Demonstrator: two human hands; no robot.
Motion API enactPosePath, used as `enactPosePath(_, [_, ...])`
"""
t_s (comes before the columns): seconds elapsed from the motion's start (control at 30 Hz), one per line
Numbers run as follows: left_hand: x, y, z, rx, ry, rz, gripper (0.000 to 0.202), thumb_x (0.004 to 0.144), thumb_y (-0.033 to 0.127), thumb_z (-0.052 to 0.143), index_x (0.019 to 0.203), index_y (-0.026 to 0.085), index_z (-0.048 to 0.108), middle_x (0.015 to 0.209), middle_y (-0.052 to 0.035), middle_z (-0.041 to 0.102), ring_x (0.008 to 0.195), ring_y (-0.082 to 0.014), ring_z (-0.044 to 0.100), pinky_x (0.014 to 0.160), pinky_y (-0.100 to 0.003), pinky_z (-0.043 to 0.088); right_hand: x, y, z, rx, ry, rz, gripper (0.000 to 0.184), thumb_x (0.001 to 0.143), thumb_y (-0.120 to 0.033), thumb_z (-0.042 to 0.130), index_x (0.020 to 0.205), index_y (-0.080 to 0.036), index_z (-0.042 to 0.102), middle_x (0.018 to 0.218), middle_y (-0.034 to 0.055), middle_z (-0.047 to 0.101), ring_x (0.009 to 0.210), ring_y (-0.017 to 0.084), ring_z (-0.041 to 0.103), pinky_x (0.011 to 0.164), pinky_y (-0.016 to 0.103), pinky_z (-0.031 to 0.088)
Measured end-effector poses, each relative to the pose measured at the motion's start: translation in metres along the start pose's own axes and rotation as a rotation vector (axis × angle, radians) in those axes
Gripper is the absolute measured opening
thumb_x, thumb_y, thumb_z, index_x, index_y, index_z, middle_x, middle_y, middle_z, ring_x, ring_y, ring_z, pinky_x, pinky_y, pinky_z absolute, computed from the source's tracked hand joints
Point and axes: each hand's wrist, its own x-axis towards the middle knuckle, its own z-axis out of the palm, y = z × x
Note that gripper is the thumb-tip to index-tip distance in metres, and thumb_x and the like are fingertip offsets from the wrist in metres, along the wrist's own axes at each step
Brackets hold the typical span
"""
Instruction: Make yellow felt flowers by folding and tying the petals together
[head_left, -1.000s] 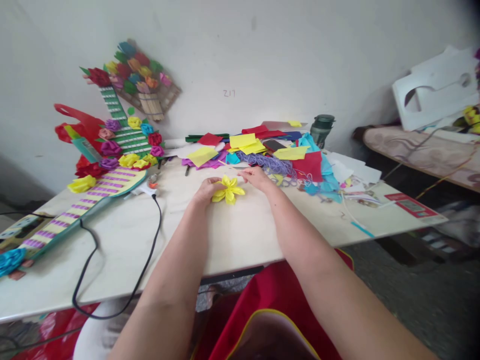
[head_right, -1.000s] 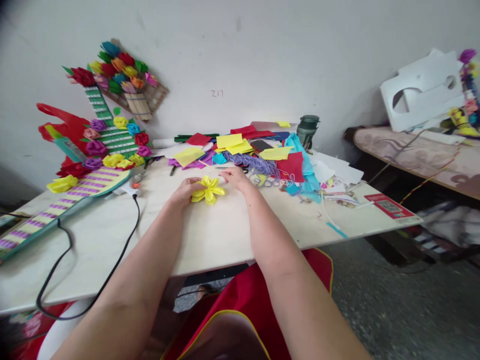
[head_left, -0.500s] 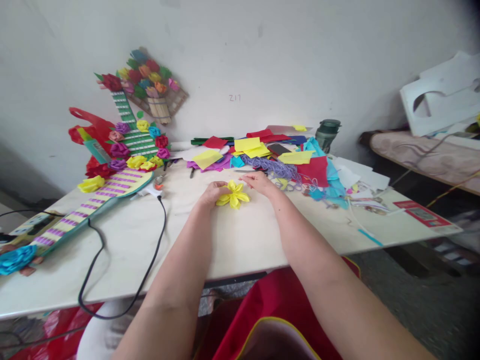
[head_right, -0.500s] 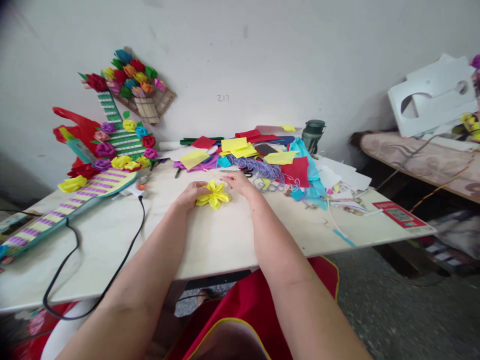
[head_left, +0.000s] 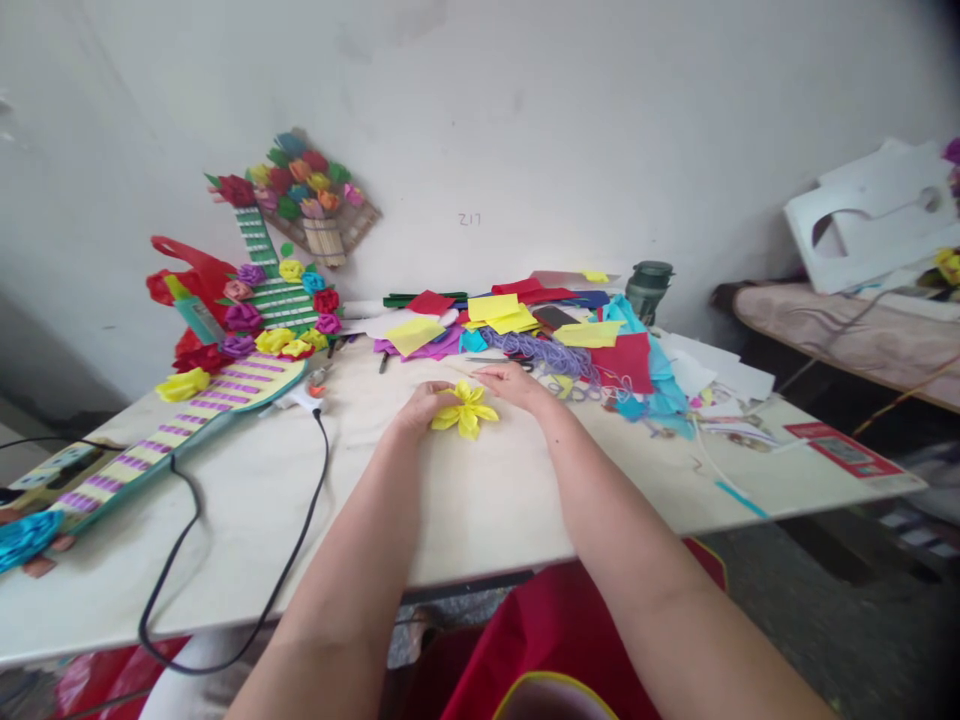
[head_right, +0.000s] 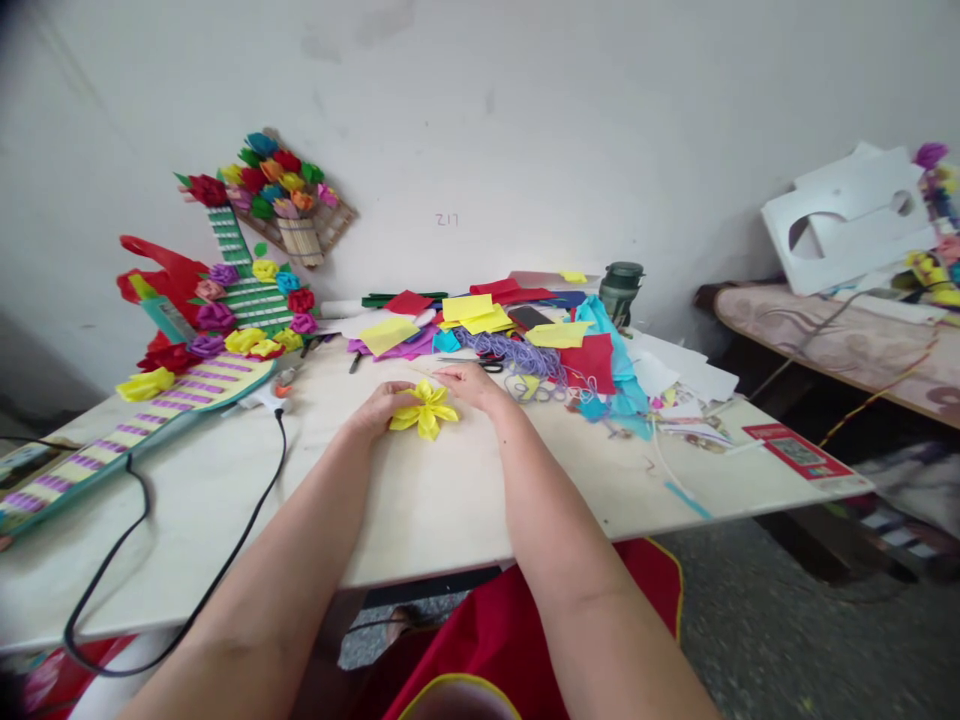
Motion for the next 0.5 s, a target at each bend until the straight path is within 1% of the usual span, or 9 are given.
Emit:
enactPosePath(0.13, [-0.0013, 0.0025, 0.0015, -0.071, -0.015, 0.004, 0.026, 0.054, 0.024, 0.074, 0.075, 0.010, 0.067, 0.063, -0.0050, 0.067, 0.053, -0.0142, 0.061, 0.055, -0.025, 0.046, 0.0001, -0.0040, -0.0007, -0.139, 0.004, 0.003, 0.028, 0.080, -0.032, 0.057, 0.059, -0.015, 0.062, 0.060, -0.0011, 0.056, 0.062, 0.011, 0.048, 0.063, 0.025, 0.039])
enactPosePath(0.2, [-0.0010, 0.0030, 0.0020, -0.104, -0.011, 0.004, 0.025, 0.056, 0.027, 0.076, 0.072, 0.010, 0.066, 0.063, -0.0055, 0.067, 0.054, -0.0147, 0.061, 0.056, -0.026, 0.047, 0.0000, -0.0062, -0.0012, -0.170, 0.016, 0.001, 0.029, 0.080, -0.031, 0.058, 0.056, -0.016, 0.060, 0.060, -0.0011, 0.057, 0.062, 0.011, 0.049, 0.064, 0.025, 0.039])
enactPosePath(0.27, [0.0000, 0.0024, 0.0021, -0.102, -0.005, 0.000, 0.026, 0.057, 0.029, 0.078, 0.070, 0.010, 0.066, 0.062, -0.0057, 0.066, 0.054, -0.0148, 0.061, 0.056, -0.026, 0.046, -0.0002, -0.0075, -0.0013, -0.174, 0.007, -0.012, 0.030, 0.083, -0.034, 0.057, 0.059, -0.016, 0.064, 0.061, -0.0004, 0.060, 0.063, 0.012, 0.052, 0.065, 0.025, 0.042])
enactPosePath(0.3, [0.0007, 0.0018, 0.0021, -0.092, 0.000, -0.004, 0.026, 0.058, 0.030, 0.079, 0.070, 0.011, 0.066, 0.062, -0.0054, 0.066, 0.054, -0.0146, 0.060, 0.055, -0.026, 0.046, -0.0003, -0.0078, -0.0012, -0.168, 0.003, -0.022, 0.029, 0.084, -0.035, 0.056, 0.065, -0.016, 0.068, 0.064, 0.0007, 0.063, 0.065, 0.013, 0.055, 0.066, 0.025, 0.044])
enactPosePath(0.37, [0.0022, 0.0000, 0.0019, -0.066, 0.015, -0.010, 0.025, 0.059, 0.031, 0.079, 0.067, 0.012, 0.065, 0.059, -0.0044, 0.064, 0.051, -0.0139, 0.058, 0.053, -0.025, 0.044, 0.0000, -0.0072, -0.0010, -0.149, 0.008, -0.045, 0.026, 0.085, -0.034, 0.056, 0.081, -0.017, 0.075, 0.079, 0.0041, 0.072, 0.076, 0.015, 0.062, 0.073, 0.026, 0.047])
enactPosePath(0.43, [0.0037, -0.0019, 0.0015, -0.045, 0.024, -0.005, 0.024, 0.060, 0.031, 0.078, 0.066, 0.012, 0.064, 0.057, -0.0034, 0.063, 0.049, -0.0131, 0.057, 0.051, -0.025, 0.042, 0.0008, -0.0053, -0.0014, -0.156, 0.016, -0.051, 0.026, 0.085, -0.032, 0.057, 0.095, -0.018, 0.077, 0.096, 0.0064, 0.075, 0.089, 0.016, 0.065, 0.080, 0.026, 0.049])
enactPosePath(0.47, [0.0044, -0.0027, 0.0013, -0.036, 0.022, 0.001, 0.024, 0.060, 0.031, 0.078, 0.065, 0.013, 0.064, 0.056, -0.0031, 0.062, 0.049, -0.0128, 0.056, 0.051, -0.025, 0.042, 0.0014, -0.0041, -0.0019, -0.182, 0.011, -0.045, 0.026, 0.086, -0.032, 0.058, 0.096, -0.018, 0.077, 0.099, 0.0066, 0.076, 0.091, 0.016, 0.066, 0.081, 0.026, 0.048])
enactPosePath(0.5, [0.0049, -0.0035, 0.0010, -0.028, 0.017, 0.009, 0.024, 0.060, 0.032, 0.078, 0.065, 0.013, 0.064, 0.056, -0.0029, 0.062, 0.049, -0.0126, 0.056, 0.051, -0.024, 0.042, 0.0022, -0.0030, -0.0025, -0.219, 0.005, -0.036, 0.025, 0.086, -0.032, 0.058, 0.094, -0.018, 0.078, 0.097, 0.0065, 0.076, 0.090, 0.016, 0.066, 0.079, 0.026, 0.048])
